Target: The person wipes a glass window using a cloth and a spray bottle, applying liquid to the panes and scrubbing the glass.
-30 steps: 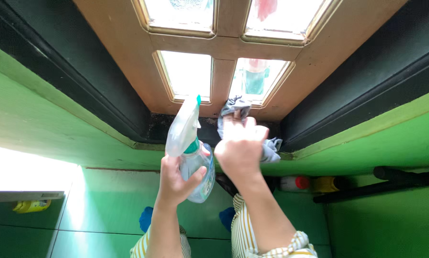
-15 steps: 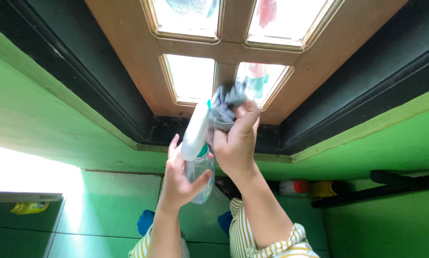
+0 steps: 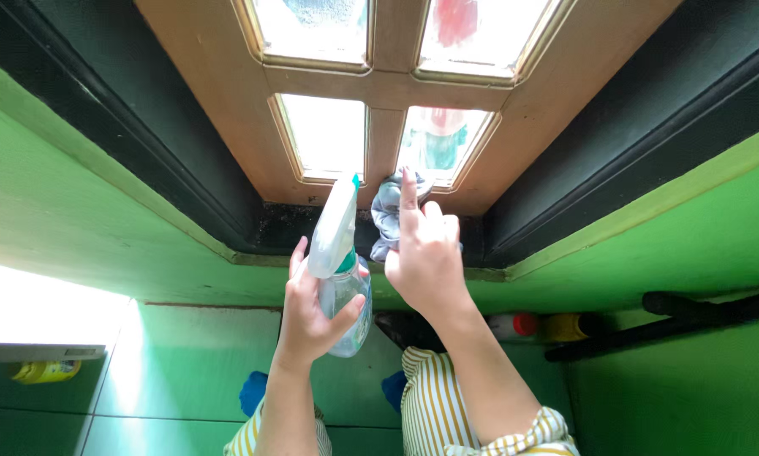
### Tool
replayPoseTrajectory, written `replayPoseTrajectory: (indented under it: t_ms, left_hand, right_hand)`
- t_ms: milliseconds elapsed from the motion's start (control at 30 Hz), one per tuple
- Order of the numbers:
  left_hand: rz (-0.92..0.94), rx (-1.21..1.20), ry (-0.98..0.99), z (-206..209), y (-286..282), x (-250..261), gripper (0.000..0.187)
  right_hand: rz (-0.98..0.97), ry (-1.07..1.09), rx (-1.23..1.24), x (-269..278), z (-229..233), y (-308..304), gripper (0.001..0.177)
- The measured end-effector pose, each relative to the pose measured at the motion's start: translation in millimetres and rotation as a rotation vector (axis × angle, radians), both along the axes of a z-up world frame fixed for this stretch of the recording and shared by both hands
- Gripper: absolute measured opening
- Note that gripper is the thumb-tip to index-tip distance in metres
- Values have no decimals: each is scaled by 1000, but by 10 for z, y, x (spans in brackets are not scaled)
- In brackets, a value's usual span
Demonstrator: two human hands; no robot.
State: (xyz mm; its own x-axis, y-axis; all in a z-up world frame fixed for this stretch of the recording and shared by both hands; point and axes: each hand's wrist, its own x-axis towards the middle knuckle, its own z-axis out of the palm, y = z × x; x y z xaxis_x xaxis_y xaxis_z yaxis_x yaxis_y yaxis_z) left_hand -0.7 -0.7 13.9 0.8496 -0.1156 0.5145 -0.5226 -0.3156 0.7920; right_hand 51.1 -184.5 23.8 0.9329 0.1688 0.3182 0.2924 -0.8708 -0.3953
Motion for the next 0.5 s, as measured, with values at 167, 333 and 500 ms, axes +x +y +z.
replayPoseTrajectory:
  t_ms: [167,333,500]
  left_hand:
    - [15,-1,10,22,2,-23,45]
    - [13,8,5,13,14,-25,43]
    - [10,8,-8,12,30,-1,47]
  right_hand:
    - [36,-383,-113,-239,105,-108,73]
    - [48,-211,-82,-383,105,-190,76]
    - [122,-119,39,-302,127,-239,81]
